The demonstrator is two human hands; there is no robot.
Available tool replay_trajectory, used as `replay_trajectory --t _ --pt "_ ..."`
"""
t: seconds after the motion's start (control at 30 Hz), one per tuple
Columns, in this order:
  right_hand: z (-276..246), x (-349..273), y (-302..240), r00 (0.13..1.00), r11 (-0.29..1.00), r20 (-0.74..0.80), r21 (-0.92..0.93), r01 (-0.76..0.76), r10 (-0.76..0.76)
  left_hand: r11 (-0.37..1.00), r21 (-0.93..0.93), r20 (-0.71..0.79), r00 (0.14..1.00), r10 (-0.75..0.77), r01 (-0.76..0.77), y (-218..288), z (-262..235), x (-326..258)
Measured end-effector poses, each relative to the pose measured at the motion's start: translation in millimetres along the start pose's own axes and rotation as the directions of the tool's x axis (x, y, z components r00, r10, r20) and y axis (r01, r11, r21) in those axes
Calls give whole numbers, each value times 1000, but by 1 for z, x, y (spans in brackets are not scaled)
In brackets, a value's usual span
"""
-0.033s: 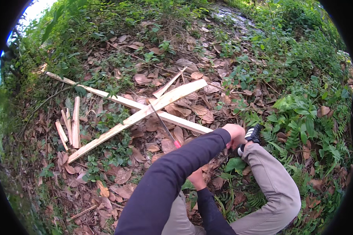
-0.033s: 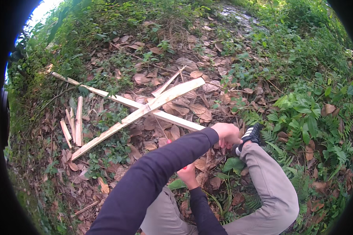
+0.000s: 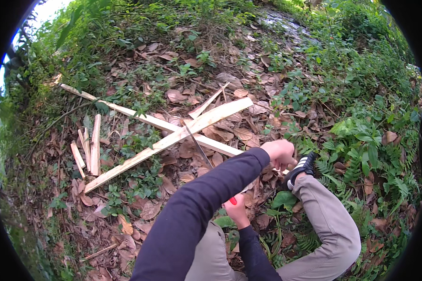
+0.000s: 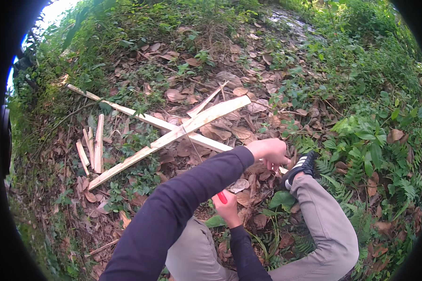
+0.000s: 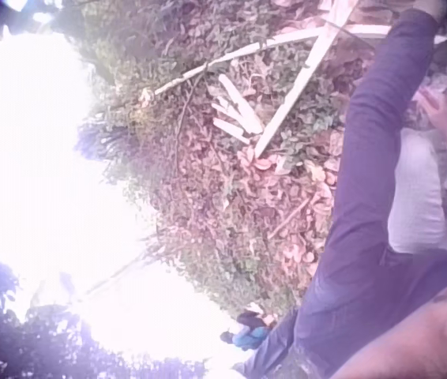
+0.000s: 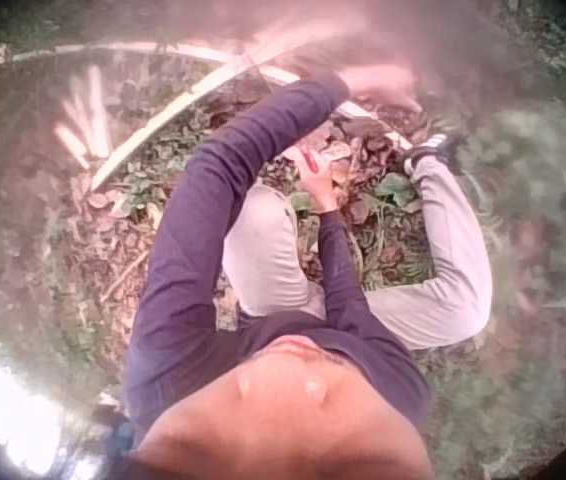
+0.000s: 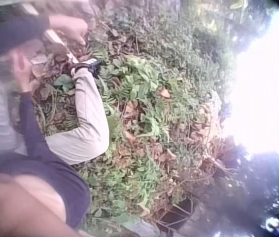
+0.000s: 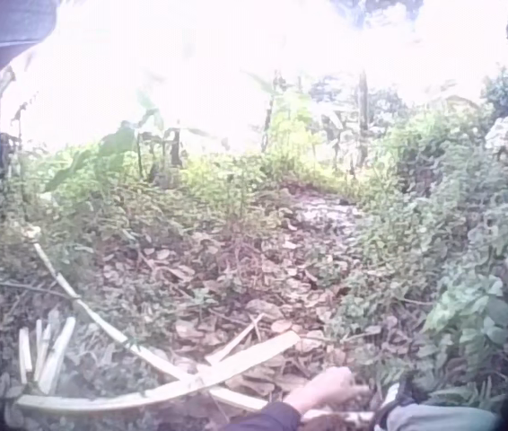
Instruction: The person uses a red folding saw to cut a long, thin piece of light-colored wood that is resting on the forest floor. The person holds the wood steady with one hand while sawing with the other, creating smaller segments.
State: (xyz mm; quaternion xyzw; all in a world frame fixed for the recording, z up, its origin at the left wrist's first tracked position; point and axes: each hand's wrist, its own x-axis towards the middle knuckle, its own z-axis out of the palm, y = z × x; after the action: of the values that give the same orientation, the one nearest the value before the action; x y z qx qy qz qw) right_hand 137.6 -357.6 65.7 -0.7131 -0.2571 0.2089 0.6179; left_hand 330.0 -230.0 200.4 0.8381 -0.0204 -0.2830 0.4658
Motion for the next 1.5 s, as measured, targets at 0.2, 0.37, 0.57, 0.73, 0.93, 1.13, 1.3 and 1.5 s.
replay_trajectory --t 0.2,0.37,0.57,0.73,0.93,1.13,1.3,1.5 --pt "-9 0 -34 962 968 105 -42 -248 251 920 -227 -970 160 -184 -318 -185 -45 -171" --pt "6 7 -50 985 992 155 -110 -56 73 916 -99 -977 137 -164 390 -355 39 -284" --pt "4 26 -83 980 972 189 -236 -14 60 708 112 -891 386 -238 697 -384 55 -252" --pt "7 17 -63 992 978 61 -185 -96 109 726 56 -876 383 -293 685 -397 43 -232" --pt "30 16 -111 980 957 32 -221 -187 199 719 75 -802 470 -368 691 -400 35 -246" --pt "29 36 -110 994 967 33 -238 -94 105 696 34 -770 463 -440 717 -387 25 -241" --pt "22 35 -130 968 932 139 -328 -154 209 702 9 -720 492 -490 712 -386 28 -245" --pt "14 33 -122 939 941 315 -338 -25 138 708 63 -771 485 -413 703 -384 17 -239"
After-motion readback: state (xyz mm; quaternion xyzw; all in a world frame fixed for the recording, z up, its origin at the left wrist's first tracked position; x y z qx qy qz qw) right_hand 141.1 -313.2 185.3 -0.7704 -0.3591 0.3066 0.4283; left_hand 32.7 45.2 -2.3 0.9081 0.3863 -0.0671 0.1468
